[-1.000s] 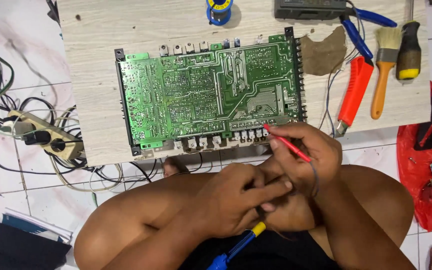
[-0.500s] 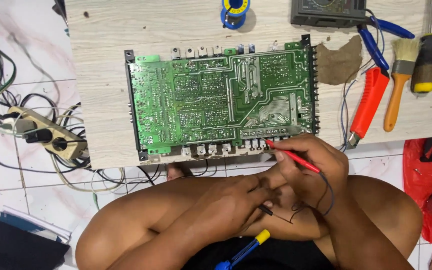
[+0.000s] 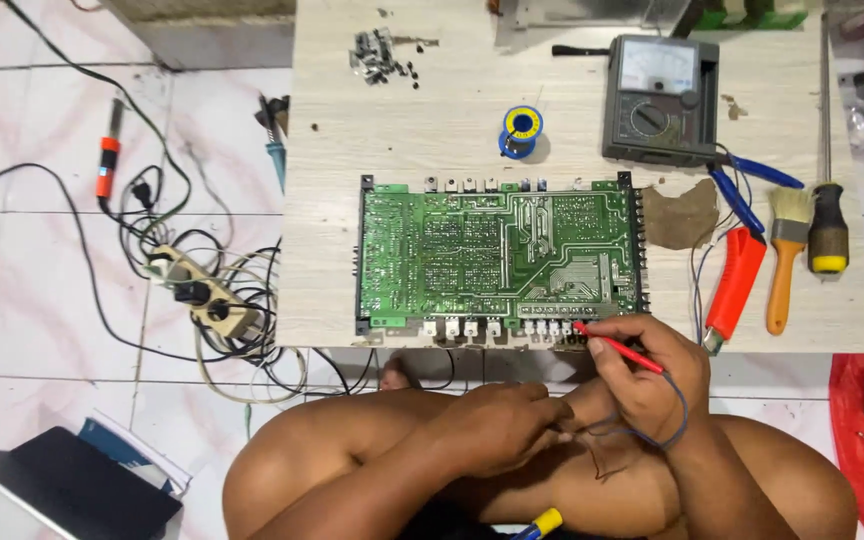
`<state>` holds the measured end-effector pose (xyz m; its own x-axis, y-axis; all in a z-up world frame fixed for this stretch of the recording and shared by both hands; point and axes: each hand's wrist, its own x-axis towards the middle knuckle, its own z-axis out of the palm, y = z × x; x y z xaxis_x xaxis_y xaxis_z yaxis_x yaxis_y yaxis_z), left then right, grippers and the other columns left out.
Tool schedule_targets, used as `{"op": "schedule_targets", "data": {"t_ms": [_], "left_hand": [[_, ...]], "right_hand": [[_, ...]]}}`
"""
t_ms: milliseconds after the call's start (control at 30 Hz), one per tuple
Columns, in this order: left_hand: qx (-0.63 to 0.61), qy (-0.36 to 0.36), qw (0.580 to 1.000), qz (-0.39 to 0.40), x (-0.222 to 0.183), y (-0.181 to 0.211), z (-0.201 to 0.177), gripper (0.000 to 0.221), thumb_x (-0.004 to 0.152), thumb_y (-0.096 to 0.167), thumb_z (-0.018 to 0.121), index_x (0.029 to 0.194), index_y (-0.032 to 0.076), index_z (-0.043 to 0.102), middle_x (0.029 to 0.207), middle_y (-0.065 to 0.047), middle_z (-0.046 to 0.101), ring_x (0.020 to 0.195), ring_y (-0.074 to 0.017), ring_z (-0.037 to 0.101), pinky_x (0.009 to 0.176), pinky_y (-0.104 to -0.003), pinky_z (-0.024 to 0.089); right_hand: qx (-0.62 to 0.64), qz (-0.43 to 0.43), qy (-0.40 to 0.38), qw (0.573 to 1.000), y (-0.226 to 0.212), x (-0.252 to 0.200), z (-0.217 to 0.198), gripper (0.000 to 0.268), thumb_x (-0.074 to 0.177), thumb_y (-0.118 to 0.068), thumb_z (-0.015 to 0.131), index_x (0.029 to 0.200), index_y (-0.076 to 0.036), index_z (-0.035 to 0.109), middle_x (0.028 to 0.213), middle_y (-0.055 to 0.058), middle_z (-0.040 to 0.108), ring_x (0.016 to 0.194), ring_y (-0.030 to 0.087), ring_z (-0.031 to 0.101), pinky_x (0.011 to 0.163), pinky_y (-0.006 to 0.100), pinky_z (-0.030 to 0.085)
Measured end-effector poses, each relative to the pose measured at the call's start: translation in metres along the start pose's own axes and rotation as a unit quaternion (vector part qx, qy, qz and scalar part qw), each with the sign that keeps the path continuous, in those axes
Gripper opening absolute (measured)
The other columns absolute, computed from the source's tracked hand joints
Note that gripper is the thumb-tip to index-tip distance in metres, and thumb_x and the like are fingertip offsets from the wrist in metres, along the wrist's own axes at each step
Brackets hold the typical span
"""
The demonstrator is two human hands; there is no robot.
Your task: Testing electrical components on a circuit board using multimeter probes, cleaning with a brush, and using a desoldering pump.
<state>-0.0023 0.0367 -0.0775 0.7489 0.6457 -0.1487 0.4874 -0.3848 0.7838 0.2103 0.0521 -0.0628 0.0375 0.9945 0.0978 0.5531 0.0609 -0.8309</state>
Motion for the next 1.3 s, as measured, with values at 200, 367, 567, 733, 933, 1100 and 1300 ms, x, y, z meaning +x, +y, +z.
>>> {"op": "schedule_targets", "data": {"t_ms": [200,367,567,733,933,1100,1300], "left_hand": [[-0.002,-0.022,1.0,-0.018,0.003,0.001,-0.003,0.038,0.096,0.032,0.058,0.122,0.008,0.066,0.114,-0.015,0.071,0.097,-0.0396,0.068,0.081,-0.048,0.053],[-0.015,0.119,0.992,0.046,0.009,-0.027,0.017,0.022,0.096,0.022,0.058,0.107,0.003,0.062,0.097,-0.018,0.071,0.083,-0.0396,0.066,0.073,-0.047,0.051],[-0.072,0.038,0.995,-0.057,0.007,-0.005,0.009,0.043,0.103,0.04,0.049,0.114,0.003,0.067,0.099,-0.029,0.071,0.099,-0.0531,0.067,0.085,-0.063,0.053],[-0.014,0.023,0.996,-0.08,-0.001,0.001,0.011,0.048,0.102,0.049,0.05,0.124,0.008,0.063,0.101,-0.025,0.072,0.103,-0.0477,0.068,0.091,-0.06,0.053],[0.261,0.124,0.95,-0.116,-0.033,-0.022,0.043,0.056,0.089,0.035,0.069,0.131,0.005,0.048,0.12,-0.02,0.056,0.093,-0.0409,0.07,0.074,-0.055,0.06],[0.256,0.093,0.952,-0.141,-0.112,0.008,0.127,0.033,0.095,0.03,0.062,0.12,0.01,0.054,0.108,-0.015,0.057,0.089,-0.0389,0.068,0.073,-0.052,0.058],[0.175,-0.011,0.956,-0.236,-0.144,0.042,0.168,0.044,0.094,0.047,0.059,0.131,0.023,0.051,0.119,-0.012,0.054,0.108,-0.0399,0.062,0.092,-0.052,0.052]], "right_hand": [[0.083,-0.095,-0.071,0.99,0.015,-0.005,-0.012,0.017,0.086,-0.003,0.068,0.102,-0.002,0.075,0.103,0.01,0.079,0.081,0.017,0.073,0.074,0.025,0.057],[0.119,-0.13,-0.221,0.959,0.0,-0.007,-0.017,0.033,0.065,-0.01,0.085,0.098,-0.01,0.081,0.086,0.003,0.081,0.07,0.016,0.073,0.066,0.028,0.057],[0.111,-0.157,-0.229,0.954,0.018,-0.011,-0.016,0.019,0.084,-0.01,0.077,0.101,0.0,0.077,0.091,0.025,0.081,0.082,0.042,0.077,0.076,0.055,0.057],[0.114,-0.134,-0.179,0.968,0.064,-0.008,-0.011,0.027,0.079,-0.006,0.081,0.105,-0.002,0.077,0.092,0.023,0.08,0.086,0.032,0.074,0.079,0.049,0.057],[0.242,-0.07,-0.066,0.966,0.07,-0.006,-0.043,0.031,0.077,-0.001,0.082,0.108,-0.001,0.077,0.086,0.018,0.077,0.077,0.022,0.069,0.074,0.038,0.057],[0.406,-0.068,-0.012,0.911,0.067,-0.011,-0.057,0.032,0.079,0.008,0.075,0.11,0.009,0.067,0.084,0.022,0.071,0.072,0.023,0.068,0.067,0.036,0.06],[0.466,-0.075,-0.048,0.88,0.047,-0.011,-0.041,0.033,0.078,0.008,0.074,0.11,0.01,0.068,0.083,0.024,0.073,0.066,0.024,0.07,0.059,0.034,0.06]]}}
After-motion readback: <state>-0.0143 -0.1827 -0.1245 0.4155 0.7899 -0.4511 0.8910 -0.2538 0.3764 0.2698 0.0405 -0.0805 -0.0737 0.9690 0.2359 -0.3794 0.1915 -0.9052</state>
